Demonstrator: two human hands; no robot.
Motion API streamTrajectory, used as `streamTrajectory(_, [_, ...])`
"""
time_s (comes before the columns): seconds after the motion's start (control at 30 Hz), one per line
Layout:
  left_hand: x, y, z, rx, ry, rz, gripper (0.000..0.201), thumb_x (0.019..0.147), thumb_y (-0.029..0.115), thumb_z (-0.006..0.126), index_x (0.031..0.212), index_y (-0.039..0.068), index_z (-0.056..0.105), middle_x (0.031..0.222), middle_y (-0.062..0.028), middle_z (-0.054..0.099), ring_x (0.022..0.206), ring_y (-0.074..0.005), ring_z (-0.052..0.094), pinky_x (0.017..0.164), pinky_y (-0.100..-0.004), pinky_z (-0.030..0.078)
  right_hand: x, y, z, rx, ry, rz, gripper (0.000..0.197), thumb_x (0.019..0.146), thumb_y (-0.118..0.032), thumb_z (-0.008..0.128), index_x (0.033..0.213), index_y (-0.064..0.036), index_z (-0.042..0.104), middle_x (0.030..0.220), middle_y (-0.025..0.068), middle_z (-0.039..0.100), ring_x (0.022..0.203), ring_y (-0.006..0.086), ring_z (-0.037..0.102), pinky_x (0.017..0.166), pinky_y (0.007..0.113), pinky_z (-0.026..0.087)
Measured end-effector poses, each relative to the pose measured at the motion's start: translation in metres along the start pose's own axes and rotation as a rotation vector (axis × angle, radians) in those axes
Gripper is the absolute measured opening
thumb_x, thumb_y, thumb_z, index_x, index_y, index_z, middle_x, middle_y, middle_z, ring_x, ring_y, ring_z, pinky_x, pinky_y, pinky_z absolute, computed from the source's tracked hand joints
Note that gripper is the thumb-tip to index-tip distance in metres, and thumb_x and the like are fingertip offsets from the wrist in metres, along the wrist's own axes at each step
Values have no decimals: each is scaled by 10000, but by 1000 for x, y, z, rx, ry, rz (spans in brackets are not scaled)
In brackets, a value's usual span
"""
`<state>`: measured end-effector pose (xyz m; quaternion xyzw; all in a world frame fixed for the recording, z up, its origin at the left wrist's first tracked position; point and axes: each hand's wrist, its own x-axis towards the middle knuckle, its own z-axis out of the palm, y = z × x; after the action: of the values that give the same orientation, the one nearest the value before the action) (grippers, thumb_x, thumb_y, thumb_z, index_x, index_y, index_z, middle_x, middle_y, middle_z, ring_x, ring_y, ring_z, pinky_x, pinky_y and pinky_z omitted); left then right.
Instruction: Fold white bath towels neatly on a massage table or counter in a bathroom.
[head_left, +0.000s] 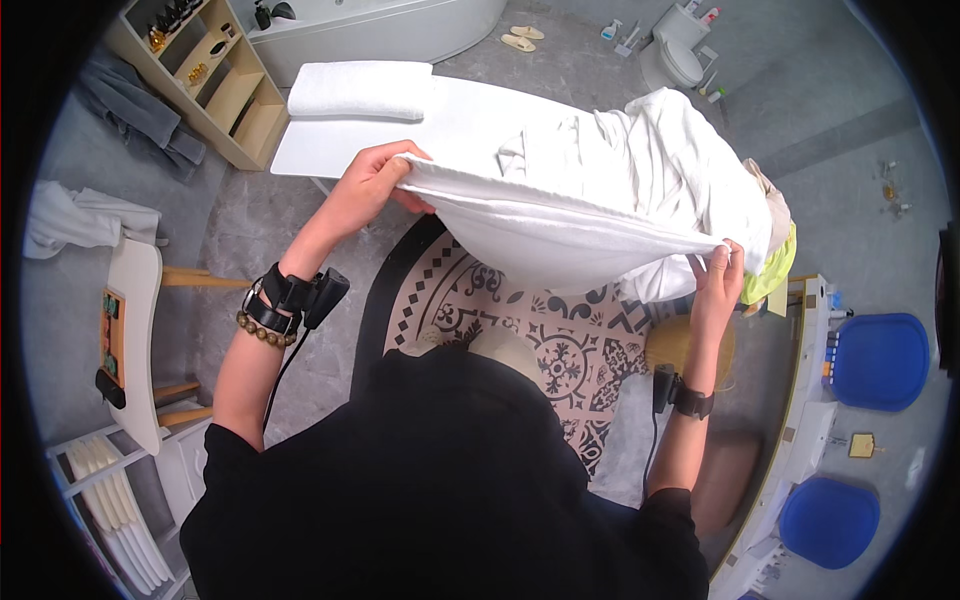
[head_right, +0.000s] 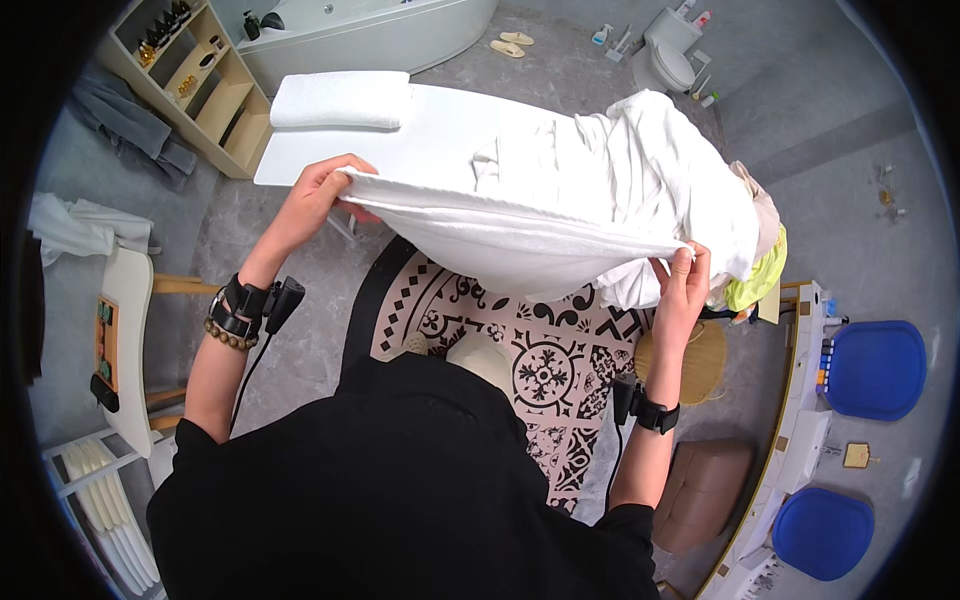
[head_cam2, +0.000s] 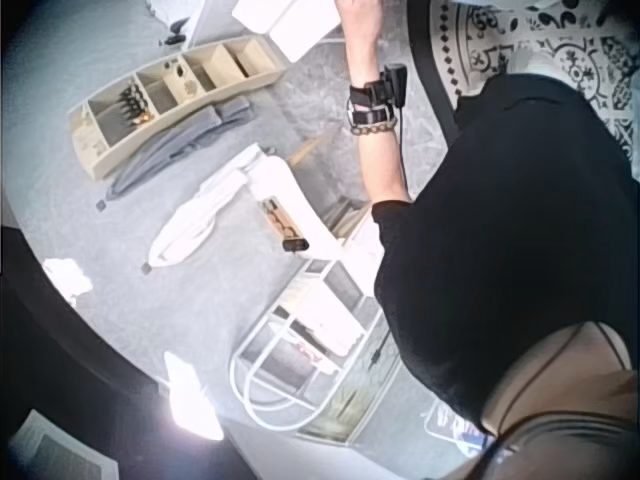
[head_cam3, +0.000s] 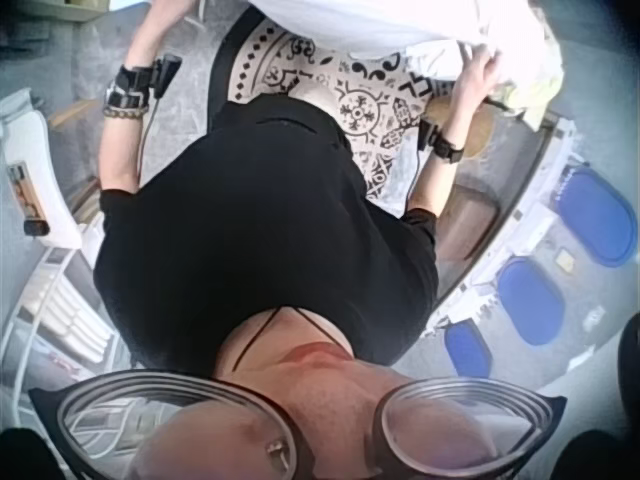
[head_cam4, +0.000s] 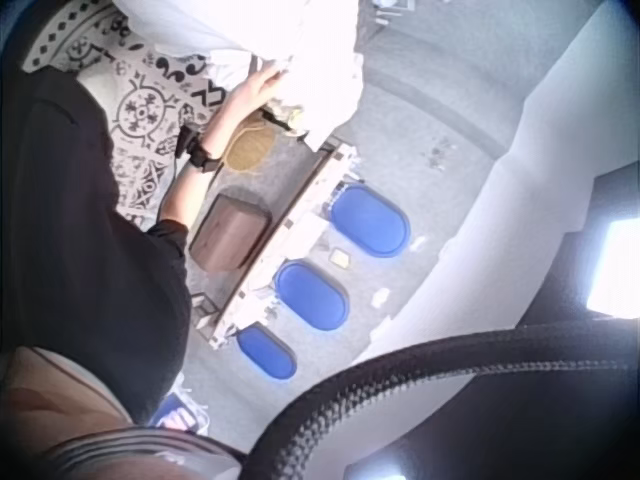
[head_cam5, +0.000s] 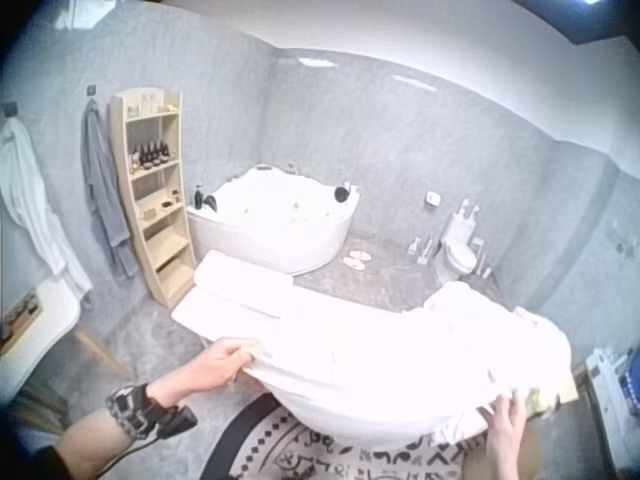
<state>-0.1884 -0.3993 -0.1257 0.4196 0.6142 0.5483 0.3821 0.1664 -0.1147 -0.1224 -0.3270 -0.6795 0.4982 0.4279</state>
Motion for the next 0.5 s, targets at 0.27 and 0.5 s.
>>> streamTrajectory(0.27, [98,1,-17,-221,73,119,306,959,73,236,1138,77,484,1359,-125,487,1161,-270,555,912,-436,571,112,22,30,213,-34,-32,224,1035,-221,418,1130,-31,490,1189,140,590,1124,182,554,1003,378,441])
streamTrajectory(0.5, [228,54,-50,-85,307,403,337,1023,163,290,1250,-4,475,1257,-167,548,1125,-240,591,998,-388,510,286,-25,60,215,50,-460,184,1023,-144,416,1094,15,478,1179,220,605,1119,265,594,957,356,500])
